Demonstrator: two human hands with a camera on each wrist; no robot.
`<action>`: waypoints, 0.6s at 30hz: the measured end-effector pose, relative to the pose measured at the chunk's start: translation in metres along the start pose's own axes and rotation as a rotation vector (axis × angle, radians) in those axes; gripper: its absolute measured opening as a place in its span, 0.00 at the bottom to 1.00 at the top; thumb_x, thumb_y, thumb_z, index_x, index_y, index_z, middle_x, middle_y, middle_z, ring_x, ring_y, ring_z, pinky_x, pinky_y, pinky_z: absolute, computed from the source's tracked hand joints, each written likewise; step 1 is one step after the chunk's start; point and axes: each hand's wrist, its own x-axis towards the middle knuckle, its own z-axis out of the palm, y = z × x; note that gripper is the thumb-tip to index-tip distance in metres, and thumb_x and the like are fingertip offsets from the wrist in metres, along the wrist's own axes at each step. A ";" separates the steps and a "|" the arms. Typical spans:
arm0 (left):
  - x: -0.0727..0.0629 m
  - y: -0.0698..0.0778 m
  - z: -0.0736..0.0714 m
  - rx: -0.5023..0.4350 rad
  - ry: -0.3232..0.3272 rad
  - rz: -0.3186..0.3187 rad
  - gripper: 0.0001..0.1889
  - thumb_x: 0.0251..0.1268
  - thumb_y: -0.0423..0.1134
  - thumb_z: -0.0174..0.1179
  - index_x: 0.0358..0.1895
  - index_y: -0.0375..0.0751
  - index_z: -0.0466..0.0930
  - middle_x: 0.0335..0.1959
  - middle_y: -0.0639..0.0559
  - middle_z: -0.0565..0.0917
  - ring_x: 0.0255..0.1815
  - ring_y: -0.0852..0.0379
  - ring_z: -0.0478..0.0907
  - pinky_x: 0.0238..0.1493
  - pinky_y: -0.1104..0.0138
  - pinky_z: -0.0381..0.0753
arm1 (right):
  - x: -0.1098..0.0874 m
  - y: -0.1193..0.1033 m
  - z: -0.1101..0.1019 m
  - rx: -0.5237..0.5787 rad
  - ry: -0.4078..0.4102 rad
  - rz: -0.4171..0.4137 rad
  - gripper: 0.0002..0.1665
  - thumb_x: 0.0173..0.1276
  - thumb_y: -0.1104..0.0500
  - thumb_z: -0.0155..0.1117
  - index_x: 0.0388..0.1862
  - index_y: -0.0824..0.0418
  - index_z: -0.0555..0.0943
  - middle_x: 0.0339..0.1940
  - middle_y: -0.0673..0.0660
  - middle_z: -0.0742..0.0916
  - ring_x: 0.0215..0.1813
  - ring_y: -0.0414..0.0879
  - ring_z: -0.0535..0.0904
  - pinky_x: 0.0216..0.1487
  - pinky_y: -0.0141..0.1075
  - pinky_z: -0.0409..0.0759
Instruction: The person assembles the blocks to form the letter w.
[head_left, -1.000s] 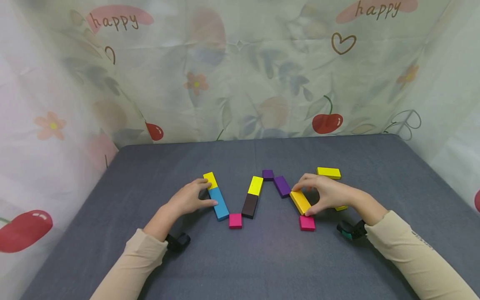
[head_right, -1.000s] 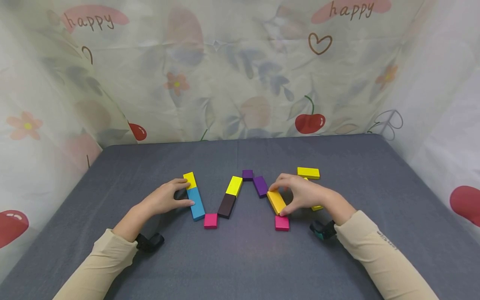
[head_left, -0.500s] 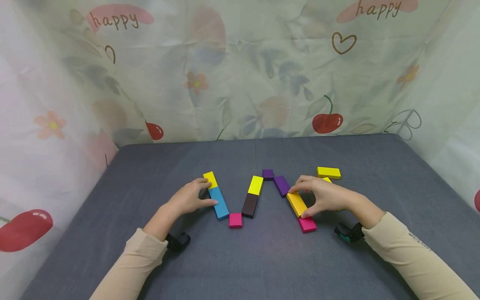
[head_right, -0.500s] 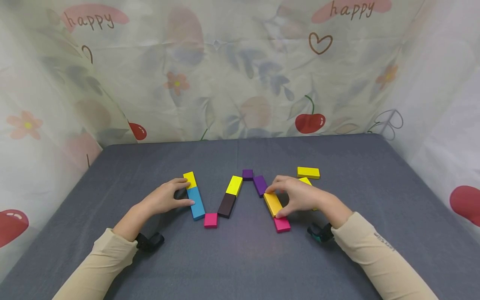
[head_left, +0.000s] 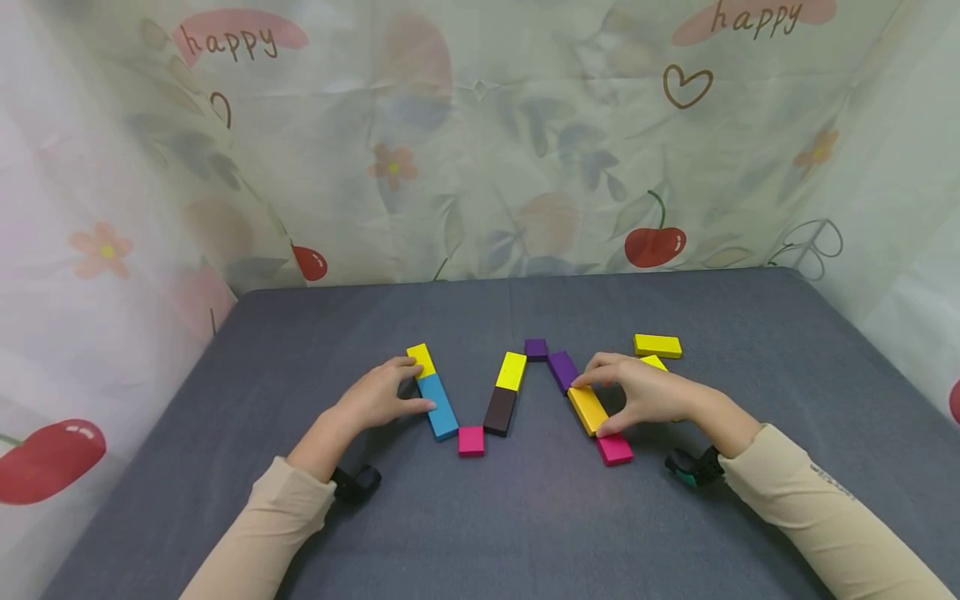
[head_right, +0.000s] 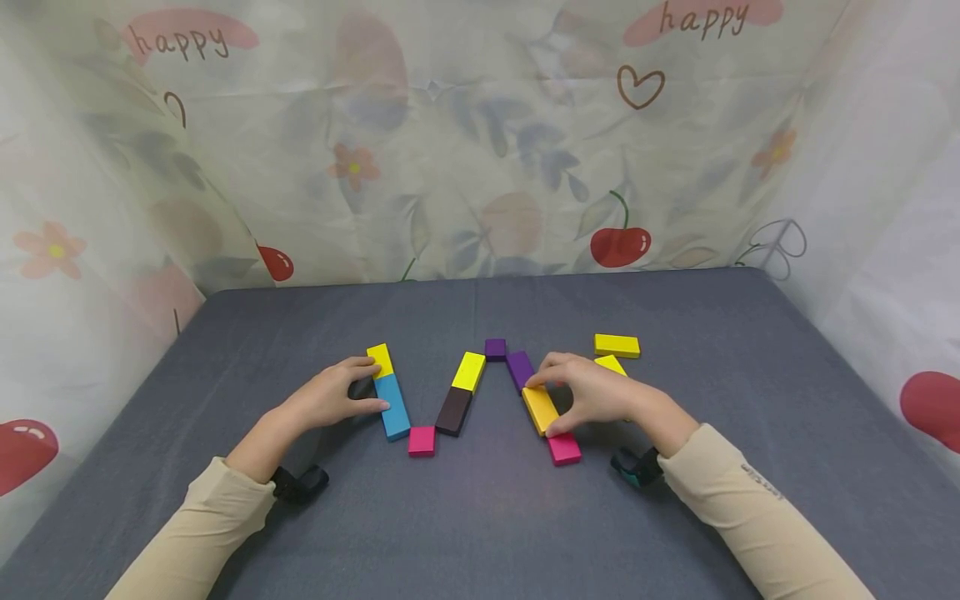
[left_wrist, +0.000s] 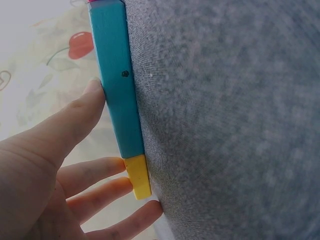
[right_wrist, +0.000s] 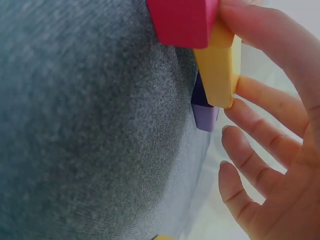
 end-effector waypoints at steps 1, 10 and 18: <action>0.000 0.000 0.000 0.001 -0.001 0.000 0.37 0.58 0.53 0.62 0.67 0.34 0.65 0.69 0.35 0.63 0.68 0.37 0.62 0.65 0.45 0.65 | 0.000 0.000 0.000 0.000 -0.001 0.000 0.35 0.50 0.42 0.73 0.57 0.53 0.78 0.47 0.48 0.79 0.51 0.43 0.74 0.54 0.44 0.76; 0.000 0.000 0.000 0.003 -0.003 -0.006 0.37 0.58 0.52 0.63 0.67 0.35 0.65 0.69 0.35 0.63 0.68 0.37 0.62 0.65 0.45 0.66 | 0.002 -0.003 0.000 -0.016 0.001 0.002 0.36 0.50 0.42 0.73 0.57 0.54 0.78 0.47 0.48 0.79 0.51 0.44 0.74 0.54 0.43 0.77; 0.000 0.000 -0.001 -0.001 -0.007 -0.008 0.37 0.58 0.53 0.62 0.67 0.35 0.64 0.69 0.35 0.63 0.69 0.37 0.62 0.65 0.45 0.66 | 0.003 -0.003 0.001 -0.033 -0.005 0.011 0.36 0.50 0.44 0.74 0.57 0.55 0.78 0.47 0.49 0.79 0.51 0.44 0.73 0.54 0.44 0.76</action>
